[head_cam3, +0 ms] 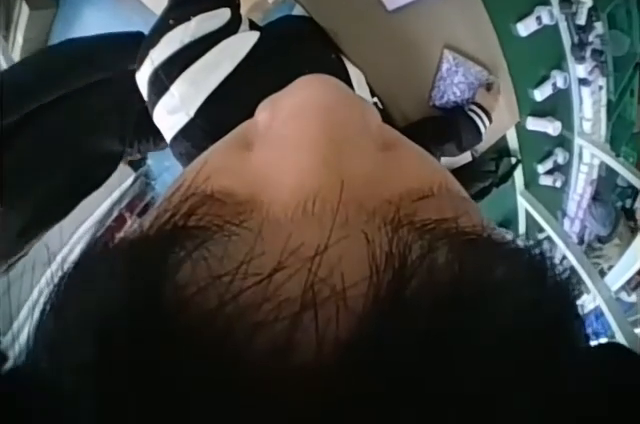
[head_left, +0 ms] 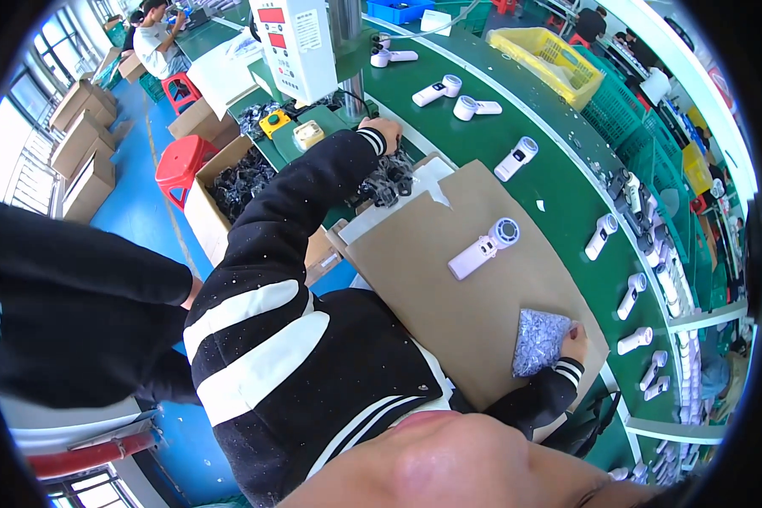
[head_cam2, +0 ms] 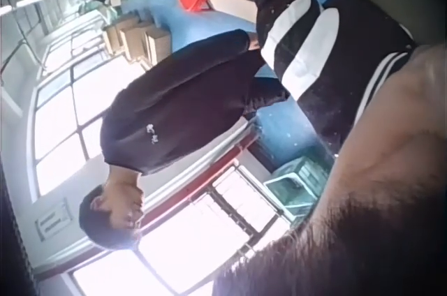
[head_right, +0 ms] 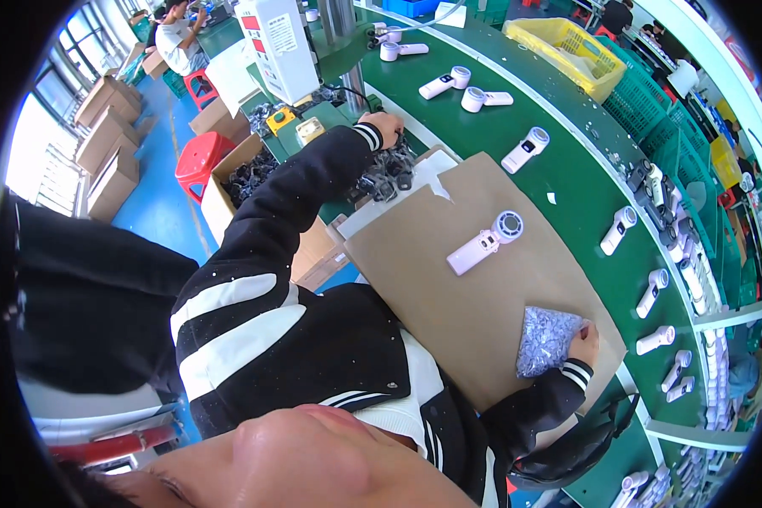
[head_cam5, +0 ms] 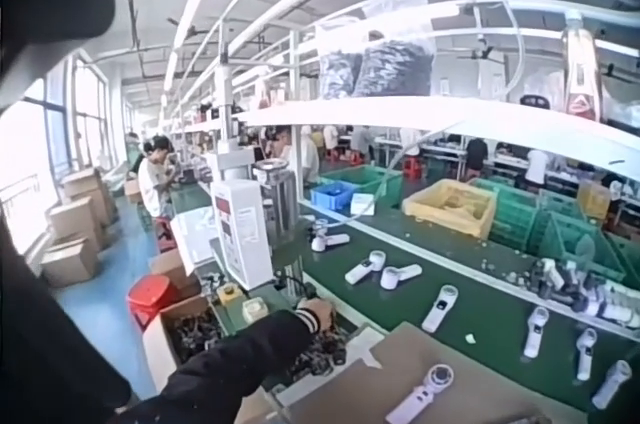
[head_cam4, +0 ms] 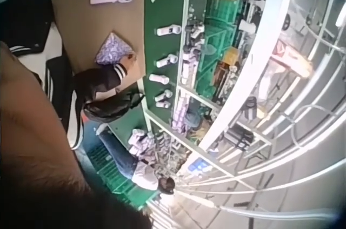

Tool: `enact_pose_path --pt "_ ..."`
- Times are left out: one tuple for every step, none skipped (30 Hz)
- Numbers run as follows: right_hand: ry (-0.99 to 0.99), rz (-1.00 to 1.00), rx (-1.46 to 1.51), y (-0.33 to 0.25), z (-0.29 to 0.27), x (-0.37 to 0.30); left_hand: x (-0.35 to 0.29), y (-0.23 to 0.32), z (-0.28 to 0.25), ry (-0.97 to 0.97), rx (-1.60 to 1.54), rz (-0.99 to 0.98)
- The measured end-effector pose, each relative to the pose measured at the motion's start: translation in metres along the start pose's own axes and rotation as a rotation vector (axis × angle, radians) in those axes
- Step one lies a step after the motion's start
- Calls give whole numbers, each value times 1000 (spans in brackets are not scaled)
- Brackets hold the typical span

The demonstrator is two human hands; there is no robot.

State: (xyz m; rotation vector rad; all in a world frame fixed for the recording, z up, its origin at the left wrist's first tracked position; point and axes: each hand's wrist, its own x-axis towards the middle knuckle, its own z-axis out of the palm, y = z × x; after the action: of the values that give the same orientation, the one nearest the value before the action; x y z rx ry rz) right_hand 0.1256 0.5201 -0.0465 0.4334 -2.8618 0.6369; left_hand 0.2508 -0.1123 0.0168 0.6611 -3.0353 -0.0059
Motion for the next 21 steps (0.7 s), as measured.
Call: enact_pose_path --pt "-8 13 40 0 -2 0 -2 3 -6 72 -36 -10" --pt "-20 28 78 1 -3 -1 -3 7 -11 139 -73 -18" --pt "-32 47 114 2 -4 -3 -6 11 -16 204 -110 -25" --pt "-45 69 148 3 -4 -5 -10 15 -21 268 -149 -28" --pt "-45 77 142 2 -6 -7 -14 20 -27 325 -230 2" --pt "-42 33 165 3 -8 -10 -18 32 -32 377 -316 46" --pt "-34 9 181 5 -10 -12 -24 48 -33 358 -331 86" --pt "-22 -13 194 4 -8 -10 -36 60 -33 344 -600 193" --pt "3 -12 200 6 -7 -11 -47 80 -34 305 -877 319" --pt "35 -2 197 8 -6 -9 -63 104 -37 190 -1002 399" --pt "71 15 190 10 -5 -7 -79 124 -37 60 -1120 483" --pt "110 30 175 11 -4 -3 -86 137 -31 -38 -1184 584" --pt "143 78 191 17 2 0 -91 150 -20 -86 -1208 580" --pt "155 148 159 13 0 -2 -90 162 -12 -138 -1218 579" --pt "193 150 198 -3 -6 -4 -89 173 -9 -149 -1282 610" --pt "206 154 247 -12 -13 -9 -85 187 -6 -168 -1346 645" --pt "216 195 230 -13 -12 -8 -82 195 -3 -229 -1349 722" --pt "304 189 214 -13 -8 -10 -78 203 1 -242 -1423 696" --pt "419 203 234 -22 -9 -13 -78 210 6 -251 -1487 653" --pt "465 229 266 -36 -18 -18 -78 217 12 -289 -1487 649" --pt "512 250 298 -48 -28 -22 -78 224 17 -322 -1484 644"
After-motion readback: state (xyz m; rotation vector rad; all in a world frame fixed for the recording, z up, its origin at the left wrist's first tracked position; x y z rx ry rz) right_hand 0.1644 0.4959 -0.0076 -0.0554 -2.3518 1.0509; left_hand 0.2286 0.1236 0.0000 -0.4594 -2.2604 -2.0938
